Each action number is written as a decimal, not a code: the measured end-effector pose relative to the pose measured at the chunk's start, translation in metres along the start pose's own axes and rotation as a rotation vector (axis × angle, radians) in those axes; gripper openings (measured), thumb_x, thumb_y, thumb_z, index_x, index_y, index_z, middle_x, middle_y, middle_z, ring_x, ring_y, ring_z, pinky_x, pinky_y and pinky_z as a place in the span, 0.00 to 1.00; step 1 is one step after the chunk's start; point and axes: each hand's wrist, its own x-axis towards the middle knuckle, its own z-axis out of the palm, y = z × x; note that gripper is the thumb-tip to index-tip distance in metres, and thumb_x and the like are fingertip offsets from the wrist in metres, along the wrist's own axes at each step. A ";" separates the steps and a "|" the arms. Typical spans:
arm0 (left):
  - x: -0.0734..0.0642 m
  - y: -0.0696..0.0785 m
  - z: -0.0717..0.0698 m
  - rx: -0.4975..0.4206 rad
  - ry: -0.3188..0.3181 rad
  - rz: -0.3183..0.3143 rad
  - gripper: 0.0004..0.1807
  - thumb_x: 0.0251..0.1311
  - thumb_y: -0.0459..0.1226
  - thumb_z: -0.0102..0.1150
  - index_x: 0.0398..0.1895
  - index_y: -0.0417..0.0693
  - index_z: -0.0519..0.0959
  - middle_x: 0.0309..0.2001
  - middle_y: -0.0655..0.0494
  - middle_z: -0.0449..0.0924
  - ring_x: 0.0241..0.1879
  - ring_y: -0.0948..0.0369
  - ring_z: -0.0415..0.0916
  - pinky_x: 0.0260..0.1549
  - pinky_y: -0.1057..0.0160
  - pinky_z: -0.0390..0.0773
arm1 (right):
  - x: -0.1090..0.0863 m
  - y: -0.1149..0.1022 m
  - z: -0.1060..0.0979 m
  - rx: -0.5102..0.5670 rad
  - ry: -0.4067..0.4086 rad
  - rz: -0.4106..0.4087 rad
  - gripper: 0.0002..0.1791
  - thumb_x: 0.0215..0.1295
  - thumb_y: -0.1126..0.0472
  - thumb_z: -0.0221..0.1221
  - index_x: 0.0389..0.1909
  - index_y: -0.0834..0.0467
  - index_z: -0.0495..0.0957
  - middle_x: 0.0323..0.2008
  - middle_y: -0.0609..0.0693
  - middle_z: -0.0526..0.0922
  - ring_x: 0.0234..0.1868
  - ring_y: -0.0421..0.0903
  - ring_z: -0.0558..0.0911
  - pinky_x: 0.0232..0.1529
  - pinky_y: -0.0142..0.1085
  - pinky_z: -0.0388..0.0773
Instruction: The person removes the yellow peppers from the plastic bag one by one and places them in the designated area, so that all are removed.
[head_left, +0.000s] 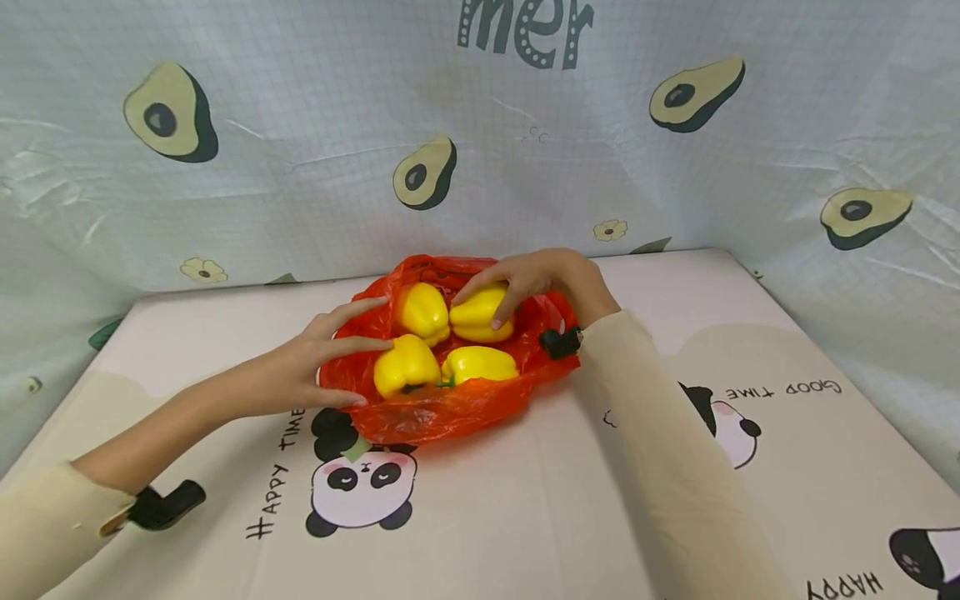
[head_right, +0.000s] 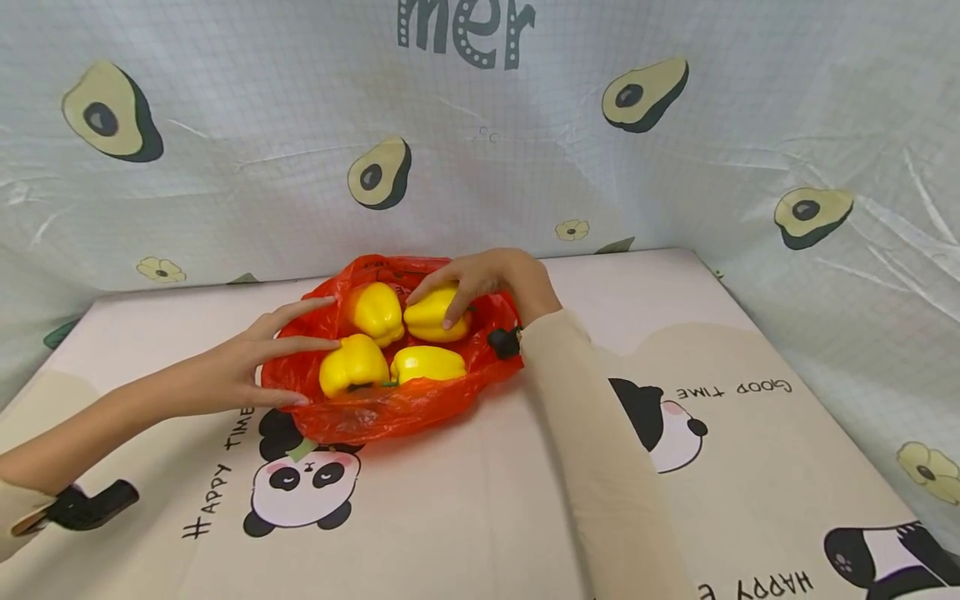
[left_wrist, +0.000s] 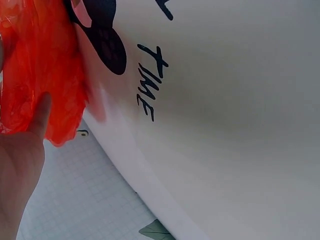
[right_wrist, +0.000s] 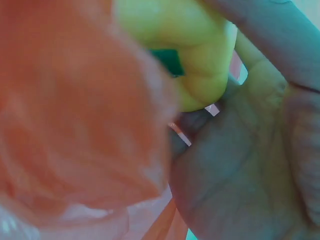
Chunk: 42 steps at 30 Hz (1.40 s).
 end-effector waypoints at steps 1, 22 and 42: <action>0.000 0.000 0.000 0.001 0.000 0.000 0.35 0.55 0.41 0.76 0.68 0.56 0.76 0.80 0.48 0.46 0.74 0.38 0.48 0.59 0.28 0.69 | 0.000 0.001 0.000 0.000 0.001 -0.011 0.35 0.60 0.61 0.69 0.71 0.46 0.73 0.70 0.49 0.67 0.67 0.52 0.63 0.65 0.44 0.72; -0.001 -0.004 -0.003 -0.014 0.034 0.000 0.35 0.56 0.43 0.76 0.69 0.56 0.75 0.80 0.48 0.47 0.75 0.39 0.48 0.61 0.27 0.67 | -0.031 -0.006 -0.004 -0.082 0.121 -0.163 0.33 0.60 0.60 0.70 0.67 0.43 0.77 0.71 0.45 0.69 0.66 0.48 0.69 0.61 0.42 0.77; -0.005 -0.009 0.000 -0.026 0.062 -0.023 0.35 0.56 0.42 0.76 0.68 0.54 0.76 0.79 0.46 0.51 0.75 0.39 0.49 0.62 0.28 0.66 | -0.064 -0.015 -0.005 -0.239 0.175 -0.169 0.32 0.63 0.58 0.69 0.69 0.43 0.76 0.71 0.48 0.69 0.67 0.49 0.69 0.62 0.44 0.77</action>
